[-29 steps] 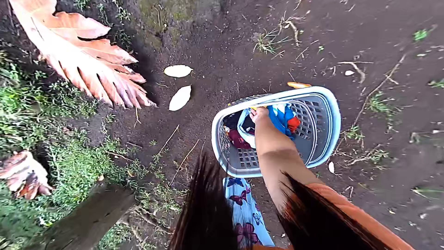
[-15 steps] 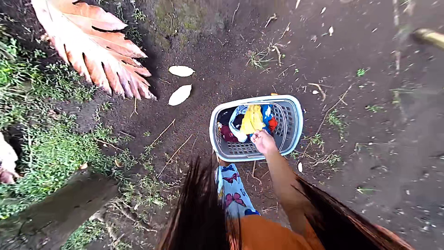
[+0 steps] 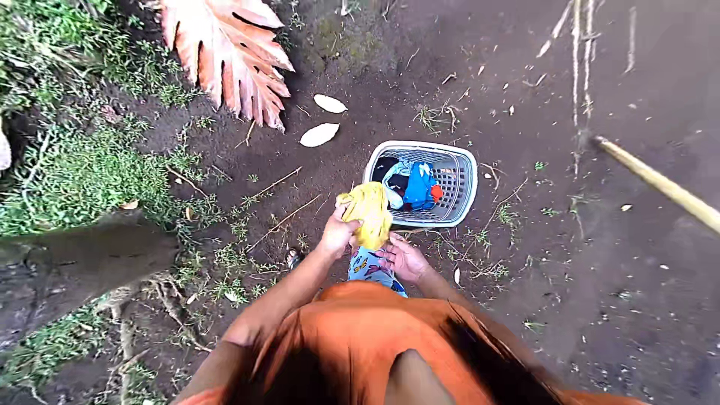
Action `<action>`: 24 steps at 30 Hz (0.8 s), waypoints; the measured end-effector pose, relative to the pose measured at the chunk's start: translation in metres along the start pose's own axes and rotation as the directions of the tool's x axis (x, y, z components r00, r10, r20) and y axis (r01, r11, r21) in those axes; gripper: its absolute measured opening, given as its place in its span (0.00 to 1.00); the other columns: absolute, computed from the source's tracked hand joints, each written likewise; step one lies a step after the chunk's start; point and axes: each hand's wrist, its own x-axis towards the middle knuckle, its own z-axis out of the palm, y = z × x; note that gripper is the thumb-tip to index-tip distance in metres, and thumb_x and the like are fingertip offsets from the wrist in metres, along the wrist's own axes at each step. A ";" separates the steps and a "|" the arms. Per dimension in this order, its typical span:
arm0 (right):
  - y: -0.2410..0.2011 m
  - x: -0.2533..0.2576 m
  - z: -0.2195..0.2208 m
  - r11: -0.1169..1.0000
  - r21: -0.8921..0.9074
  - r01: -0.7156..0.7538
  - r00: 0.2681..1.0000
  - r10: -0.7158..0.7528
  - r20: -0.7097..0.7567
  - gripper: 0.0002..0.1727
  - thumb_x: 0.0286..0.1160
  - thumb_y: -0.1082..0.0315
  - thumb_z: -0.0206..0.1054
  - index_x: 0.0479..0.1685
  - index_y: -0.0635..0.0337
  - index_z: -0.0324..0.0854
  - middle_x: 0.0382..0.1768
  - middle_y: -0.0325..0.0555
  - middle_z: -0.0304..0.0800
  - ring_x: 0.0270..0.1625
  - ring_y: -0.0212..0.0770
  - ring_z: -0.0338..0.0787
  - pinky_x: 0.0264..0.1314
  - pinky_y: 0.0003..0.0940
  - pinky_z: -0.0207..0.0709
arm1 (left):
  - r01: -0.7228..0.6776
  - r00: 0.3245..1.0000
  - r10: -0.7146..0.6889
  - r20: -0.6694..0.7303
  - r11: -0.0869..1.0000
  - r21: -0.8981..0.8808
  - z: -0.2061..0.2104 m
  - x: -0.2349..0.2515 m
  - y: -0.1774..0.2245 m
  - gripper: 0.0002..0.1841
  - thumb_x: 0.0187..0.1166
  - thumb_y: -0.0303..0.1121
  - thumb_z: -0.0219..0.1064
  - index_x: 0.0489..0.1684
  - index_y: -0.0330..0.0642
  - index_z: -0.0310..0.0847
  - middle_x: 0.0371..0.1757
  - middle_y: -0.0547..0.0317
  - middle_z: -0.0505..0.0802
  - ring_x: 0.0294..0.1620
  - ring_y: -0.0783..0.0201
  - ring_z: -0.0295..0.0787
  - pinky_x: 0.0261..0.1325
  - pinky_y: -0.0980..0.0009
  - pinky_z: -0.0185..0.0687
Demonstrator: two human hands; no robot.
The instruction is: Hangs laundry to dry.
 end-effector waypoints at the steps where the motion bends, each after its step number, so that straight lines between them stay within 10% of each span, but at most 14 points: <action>1: 0.003 -0.004 0.010 0.999 -0.040 0.001 0.999 0.001 0.045 0.32 0.96 0.49 0.44 0.94 0.48 0.46 0.77 0.60 0.75 0.68 0.56 0.86 0.64 0.52 0.83 | -0.071 0.997 0.070 0.023 0.997 0.043 -0.014 -0.017 0.004 0.29 0.75 0.16 0.67 0.78 0.38 0.69 0.65 0.43 0.87 0.58 0.54 0.88 0.61 0.55 0.86; 4: 0.005 -0.012 0.061 0.988 -0.078 0.134 0.934 -0.099 0.345 0.46 0.87 0.31 0.39 0.96 0.46 0.33 0.84 0.64 0.65 0.76 0.63 0.78 0.68 0.62 0.80 | -0.251 0.966 0.241 0.090 0.960 0.126 -0.058 -0.072 0.020 0.26 0.68 0.13 0.70 0.69 0.36 0.78 0.64 0.48 0.88 0.60 0.59 0.88 0.64 0.57 0.86; 7: 0.011 -0.012 0.121 0.971 0.040 0.237 0.834 -0.225 0.503 0.50 0.69 0.20 0.53 0.83 0.46 0.64 0.66 0.51 0.87 0.65 0.49 0.89 0.63 0.51 0.86 | -0.353 0.928 0.325 0.184 0.924 0.147 -0.110 -0.128 0.028 0.24 0.61 0.15 0.70 0.60 0.41 0.84 0.59 0.58 0.90 0.55 0.67 0.89 0.58 0.65 0.88; 11: 0.030 -0.035 0.205 0.912 0.162 0.377 0.736 -0.401 0.545 0.20 0.93 0.51 0.46 0.63 0.51 0.78 0.48 0.42 0.94 0.51 0.38 0.94 0.55 0.40 0.90 | -0.504 0.856 0.497 0.140 0.863 0.020 -0.181 -0.181 0.013 0.23 0.55 0.18 0.70 0.53 0.45 0.85 0.56 0.65 0.91 0.54 0.70 0.88 0.58 0.67 0.88; 14: 0.055 -0.064 0.271 0.908 0.168 0.385 0.707 -0.407 0.579 0.14 0.88 0.65 0.47 0.53 0.54 0.80 0.42 0.44 0.93 0.46 0.40 0.94 0.50 0.42 0.91 | -0.651 0.759 0.629 -0.171 0.729 -0.210 -0.216 -0.205 -0.019 0.37 0.55 0.26 0.72 0.74 0.53 0.73 0.72 0.62 0.84 0.64 0.65 0.85 0.62 0.62 0.86; 17: 0.086 -0.090 0.319 0.877 0.169 0.450 0.573 -0.428 0.699 0.11 0.77 0.70 0.62 0.54 0.56 0.80 0.43 0.46 0.94 0.47 0.42 0.95 0.53 0.44 0.91 | -0.598 0.801 0.483 -0.355 0.612 -0.517 -0.234 -0.230 -0.046 0.40 0.72 0.36 0.58 0.92 0.65 0.50 0.80 0.57 0.78 0.73 0.54 0.79 0.63 0.49 0.83; 20: 0.119 -0.113 0.351 0.832 0.165 0.530 0.453 -0.442 0.774 0.24 0.58 0.62 0.83 0.55 0.54 0.82 0.44 0.44 0.95 0.49 0.40 0.95 0.55 0.45 0.91 | -0.509 0.818 0.509 -0.269 0.421 -0.751 -0.248 -0.260 -0.047 0.35 0.74 0.57 0.61 0.80 0.53 0.64 0.75 0.45 0.82 0.76 0.38 0.78 0.65 0.30 0.79; 22: 0.139 -0.125 0.360 0.836 0.167 0.522 0.423 -0.424 0.801 0.39 0.45 0.48 0.91 0.60 0.51 0.80 0.48 0.42 0.94 0.52 0.40 0.94 0.60 0.47 0.90 | -0.549 0.787 0.516 -0.338 0.337 -0.764 -0.255 -0.276 -0.031 0.43 0.78 0.72 0.53 0.83 0.49 0.63 0.75 0.42 0.83 0.72 0.39 0.82 0.66 0.36 0.83; 24: 0.153 -0.134 0.365 0.861 0.180 0.476 0.433 -0.408 0.804 0.46 0.38 0.43 0.93 0.64 0.50 0.78 0.51 0.43 0.93 0.56 0.42 0.94 0.62 0.49 0.89 | -0.647 0.753 0.343 -0.562 0.228 -0.728 -0.256 -0.285 -0.007 0.31 0.88 0.63 0.46 0.72 0.48 0.73 0.59 0.48 0.91 0.59 0.50 0.91 0.59 0.50 0.89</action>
